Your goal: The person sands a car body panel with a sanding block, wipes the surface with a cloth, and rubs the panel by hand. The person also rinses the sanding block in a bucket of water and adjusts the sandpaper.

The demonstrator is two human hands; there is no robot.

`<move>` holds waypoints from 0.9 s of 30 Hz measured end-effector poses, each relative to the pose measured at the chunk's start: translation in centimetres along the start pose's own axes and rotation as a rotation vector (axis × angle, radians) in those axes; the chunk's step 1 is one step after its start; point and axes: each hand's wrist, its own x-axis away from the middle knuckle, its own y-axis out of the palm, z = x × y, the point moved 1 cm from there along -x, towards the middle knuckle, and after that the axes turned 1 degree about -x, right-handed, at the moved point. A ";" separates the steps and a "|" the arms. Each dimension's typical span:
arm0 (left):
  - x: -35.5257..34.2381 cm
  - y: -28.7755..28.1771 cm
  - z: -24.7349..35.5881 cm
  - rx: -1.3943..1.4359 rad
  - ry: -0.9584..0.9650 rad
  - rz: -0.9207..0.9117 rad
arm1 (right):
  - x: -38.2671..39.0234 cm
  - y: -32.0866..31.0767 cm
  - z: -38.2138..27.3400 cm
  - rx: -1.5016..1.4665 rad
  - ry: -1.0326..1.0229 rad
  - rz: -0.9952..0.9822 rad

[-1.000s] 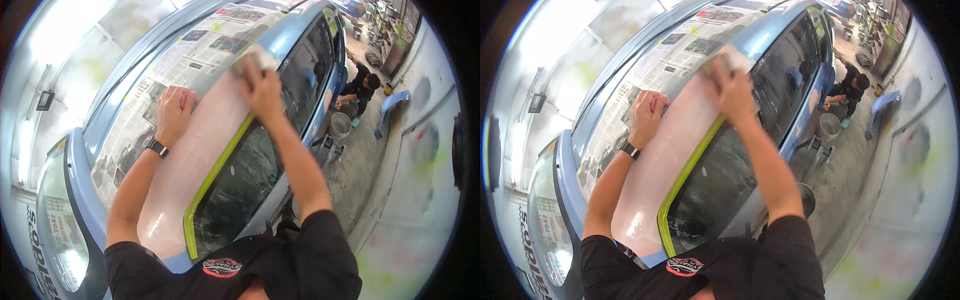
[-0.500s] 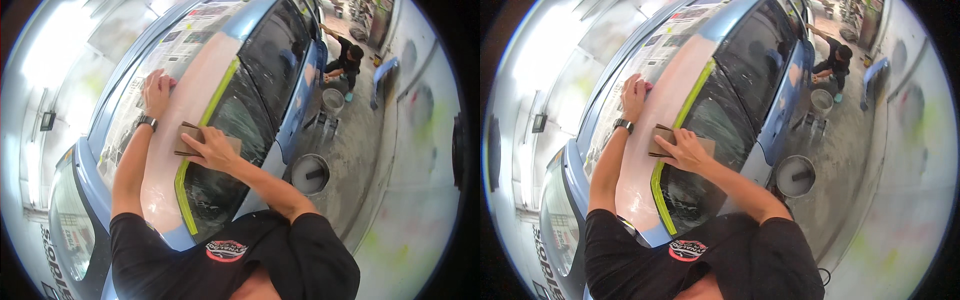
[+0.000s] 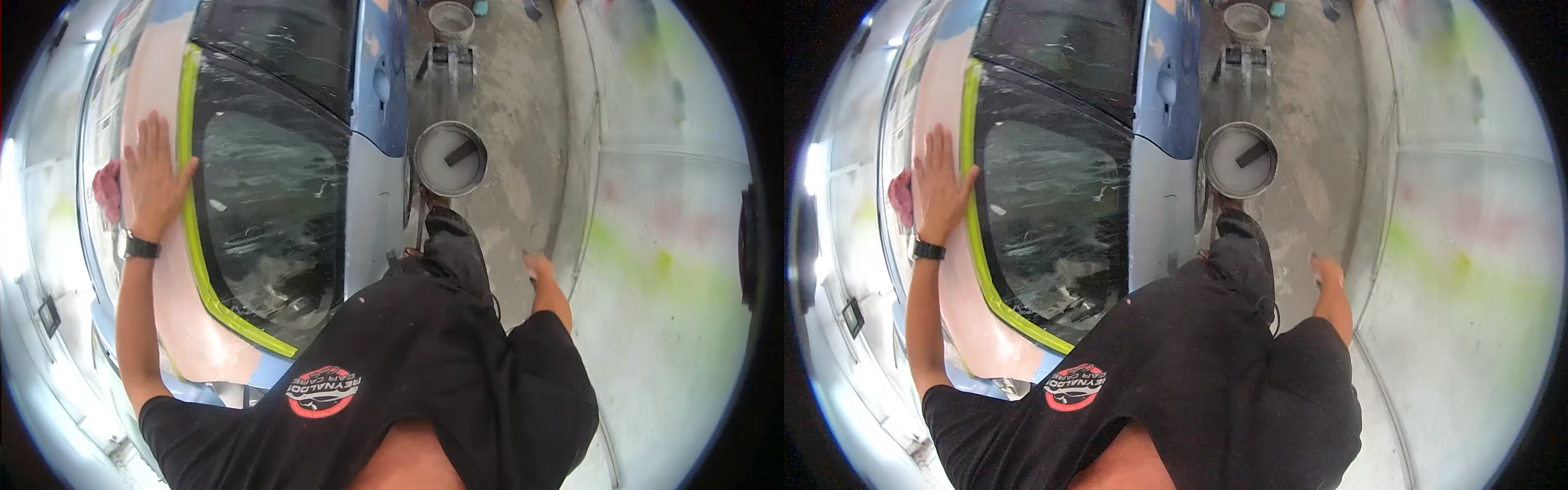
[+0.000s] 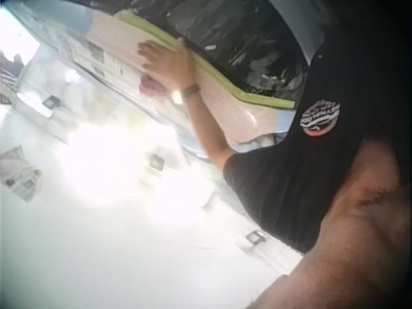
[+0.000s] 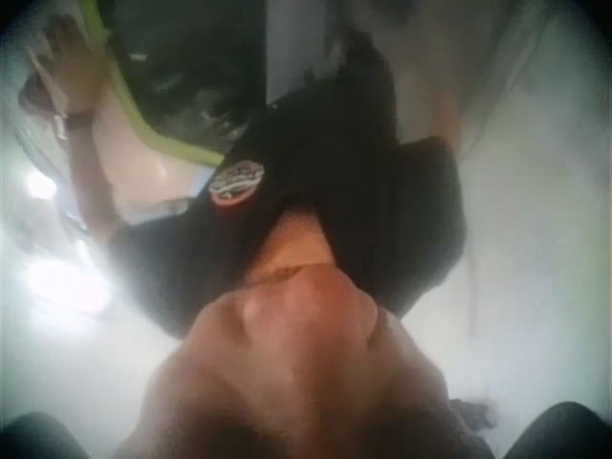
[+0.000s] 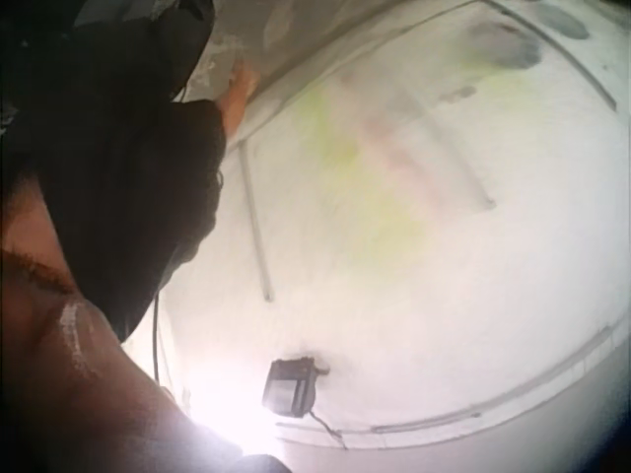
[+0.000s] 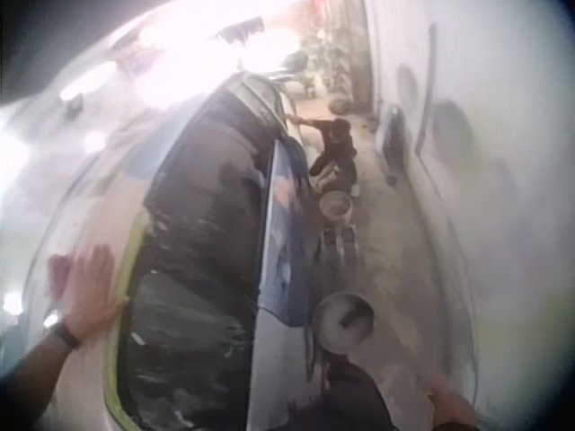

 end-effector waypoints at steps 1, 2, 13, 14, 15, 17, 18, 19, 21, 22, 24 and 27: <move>-0.8 0.3 -0.7 -0.072 -0.004 0.028 | 2.1 1.3 1.7 -0.026 0.109 -0.140; -3.4 1.0 -1.0 -0.108 0.016 0.093 | 2.9 4.5 5.6 0.021 0.109 -0.109; -23.5 7.7 -8.0 -0.279 -0.044 0.291 | 9.5 11.9 2.5 -0.761 0.129 -0.170; -24.6 7.8 -8.0 -0.314 -0.080 0.244 | 8.7 11.3 2.0 -0.698 0.100 -0.130; -25.6 7.8 -7.8 -0.345 -0.116 0.201 | 7.8 11.0 1.6 -0.638 0.074 -0.087; -26.9 7.5 -5.7 -0.417 -0.132 0.155 | 5.6 11.0 2.7 -0.730 0.036 -0.024; -27.0 7.2 -4.4 -0.491 -0.146 0.097 | 4.9 11.1 3.1 -0.815 -0.005 0.029; -25.6 6.4 -4.1 -0.514 -0.169 0.087 | 4.6 10.4 2.2 -0.805 -0.037 0.023; -20.7 3.6 -4.5 -0.400 -0.219 -0.065 | 4.5 6.6 -1.1 -0.909 -0.209 0.097; -18.9 2.5 -3.5 -0.319 -0.196 -0.087 | 4.9 5.5 -1.8 -0.910 -0.202 0.127; -17.0 0.4 -0.5 -0.169 -0.183 -0.117 | 4.8 4.7 -0.8 -0.871 -0.226 0.101; -12.0 3.2 -0.4 -0.114 -0.108 0.114 | 4.4 5.0 -1.2 -0.840 -0.270 0.127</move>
